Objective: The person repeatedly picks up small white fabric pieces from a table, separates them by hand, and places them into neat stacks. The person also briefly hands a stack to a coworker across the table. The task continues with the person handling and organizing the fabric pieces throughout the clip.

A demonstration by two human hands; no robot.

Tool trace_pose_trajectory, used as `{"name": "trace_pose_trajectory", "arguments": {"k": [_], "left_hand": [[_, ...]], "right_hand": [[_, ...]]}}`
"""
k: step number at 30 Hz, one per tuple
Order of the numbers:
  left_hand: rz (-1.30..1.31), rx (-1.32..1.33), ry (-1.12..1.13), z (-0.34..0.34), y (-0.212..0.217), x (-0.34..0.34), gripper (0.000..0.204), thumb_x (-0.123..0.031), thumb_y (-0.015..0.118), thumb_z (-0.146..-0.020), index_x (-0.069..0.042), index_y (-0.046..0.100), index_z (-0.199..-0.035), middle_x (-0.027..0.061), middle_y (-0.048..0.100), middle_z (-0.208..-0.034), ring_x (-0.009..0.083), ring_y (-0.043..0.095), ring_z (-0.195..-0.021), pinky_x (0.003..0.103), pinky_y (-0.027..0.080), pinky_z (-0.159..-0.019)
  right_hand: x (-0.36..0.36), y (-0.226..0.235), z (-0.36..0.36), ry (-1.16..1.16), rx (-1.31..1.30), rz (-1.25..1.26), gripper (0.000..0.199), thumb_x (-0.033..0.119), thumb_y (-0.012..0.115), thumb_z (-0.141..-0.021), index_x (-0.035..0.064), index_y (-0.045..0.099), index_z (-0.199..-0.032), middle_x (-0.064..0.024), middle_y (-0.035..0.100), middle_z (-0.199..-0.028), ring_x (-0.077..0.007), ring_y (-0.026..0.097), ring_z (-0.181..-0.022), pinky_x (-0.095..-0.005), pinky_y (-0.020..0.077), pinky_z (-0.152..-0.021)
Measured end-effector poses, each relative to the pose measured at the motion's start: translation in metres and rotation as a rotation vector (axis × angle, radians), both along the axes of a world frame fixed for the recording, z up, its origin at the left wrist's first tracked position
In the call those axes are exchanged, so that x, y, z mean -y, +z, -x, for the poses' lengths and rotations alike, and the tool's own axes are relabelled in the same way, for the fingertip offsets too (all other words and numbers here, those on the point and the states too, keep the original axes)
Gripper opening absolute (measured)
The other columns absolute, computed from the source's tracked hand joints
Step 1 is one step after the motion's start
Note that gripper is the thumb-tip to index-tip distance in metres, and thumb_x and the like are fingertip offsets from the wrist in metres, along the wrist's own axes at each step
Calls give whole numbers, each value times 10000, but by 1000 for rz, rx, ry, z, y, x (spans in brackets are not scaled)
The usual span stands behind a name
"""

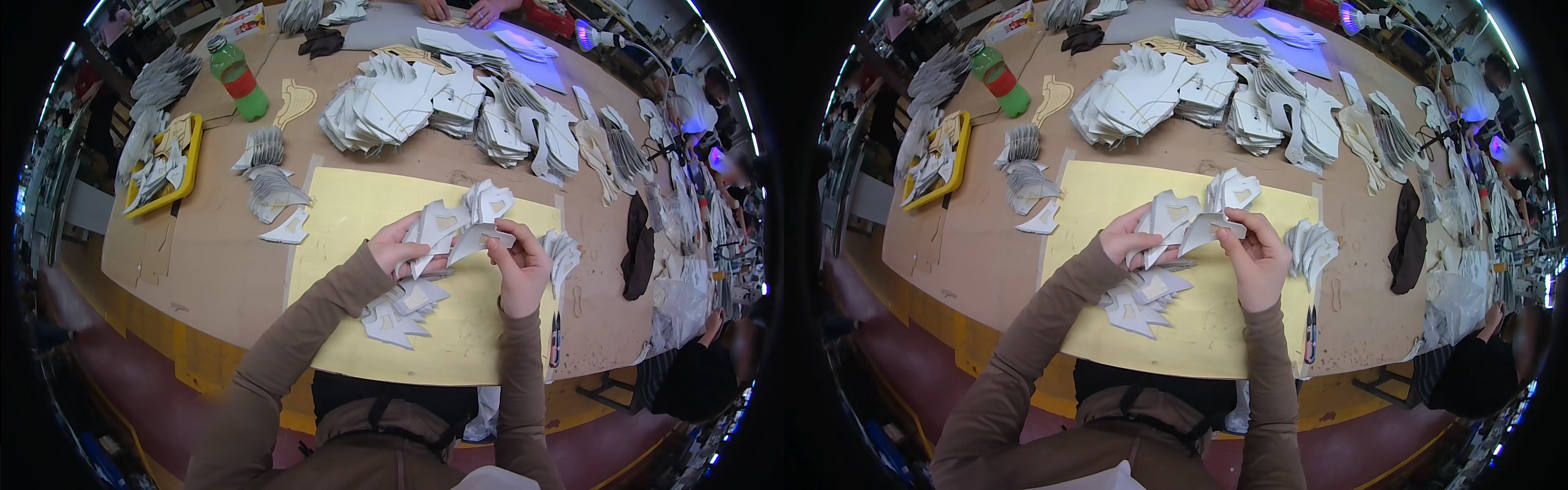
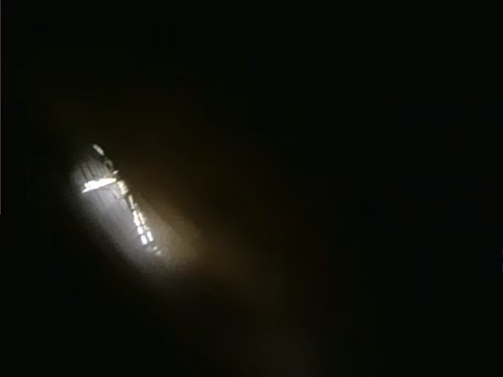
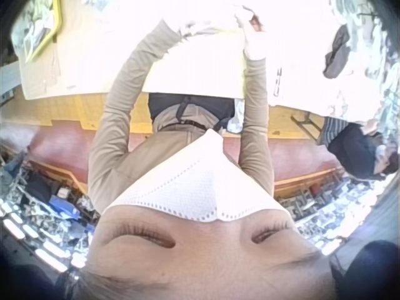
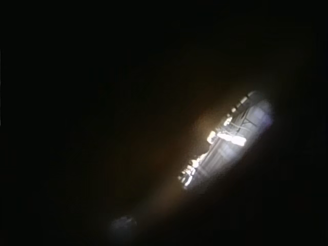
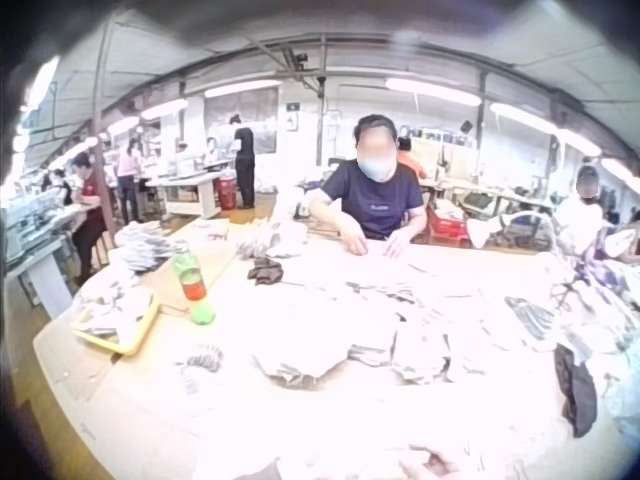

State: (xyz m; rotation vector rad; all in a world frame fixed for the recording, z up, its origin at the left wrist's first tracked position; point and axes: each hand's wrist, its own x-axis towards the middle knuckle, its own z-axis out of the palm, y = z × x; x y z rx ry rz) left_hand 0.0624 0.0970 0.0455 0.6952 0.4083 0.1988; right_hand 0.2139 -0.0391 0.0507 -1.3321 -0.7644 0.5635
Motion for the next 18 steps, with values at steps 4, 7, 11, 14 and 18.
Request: {"name": "trace_pose_trajectory", "arguments": {"k": [4, 7, 11, 14, 18], "left_hand": [[-148, 60, -113, 1, -16, 1, 536, -17, 495, -929, 27, 257, -1407, 176, 514, -1246, 260, 585, -1095, 313, 501, -955], [-175, 69, -113, -1, -12, 3, 509, 0, 498, -926, 36, 287, -1388, 172, 536, -1221, 263, 584, -1103, 298, 513, -934], [-277, 16, -54, 1, -13, 0, 469, 22, 522, -911, 48, 350, -1347, 167, 574, -1166, 248, 602, -1073, 276, 535, -889], [-325, -37, 25, 1, -14, -4, 450, 31, 569, -884, 55, 400, -1301, 173, 586, -1148, 230, 621, -1036, 264, 549, -850], [-390, -115, 106, -3, -12, -6, 434, 36, 618, -851, 54, 447, -1250, 177, 611, -1094, 211, 649, -965, 245, 562, -781]], "right_hand": [[-2, 0, 5, 18, -44, 20, 271, -47, 635, -830, -56, 600, -1098, -39, 576, -929, -67, 532, -782, -186, 437, -685], [-2, -4, 3, 3, -7, 59, 251, -52, 621, -840, -60, 604, -1089, -39, 565, -925, -66, 531, -798, -186, 440, -701], [4, 3, -9, -157, 41, 63, 230, 1, 602, -872, -51, 612, -1096, -9, 546, -807, -52, 499, -744, -176, 412, -652], [6, 0, -25, -315, -74, -68, 263, 29, 584, -886, -60, 595, -1134, -25, 581, -842, -59, 501, -719, -185, 406, -660], [-5, -18, -46, -262, 39, 99, 270, 63, 570, -909, -39, 597, -1158, 5, 559, -782, -57, 490, -707, -191, 415, -640]]}}
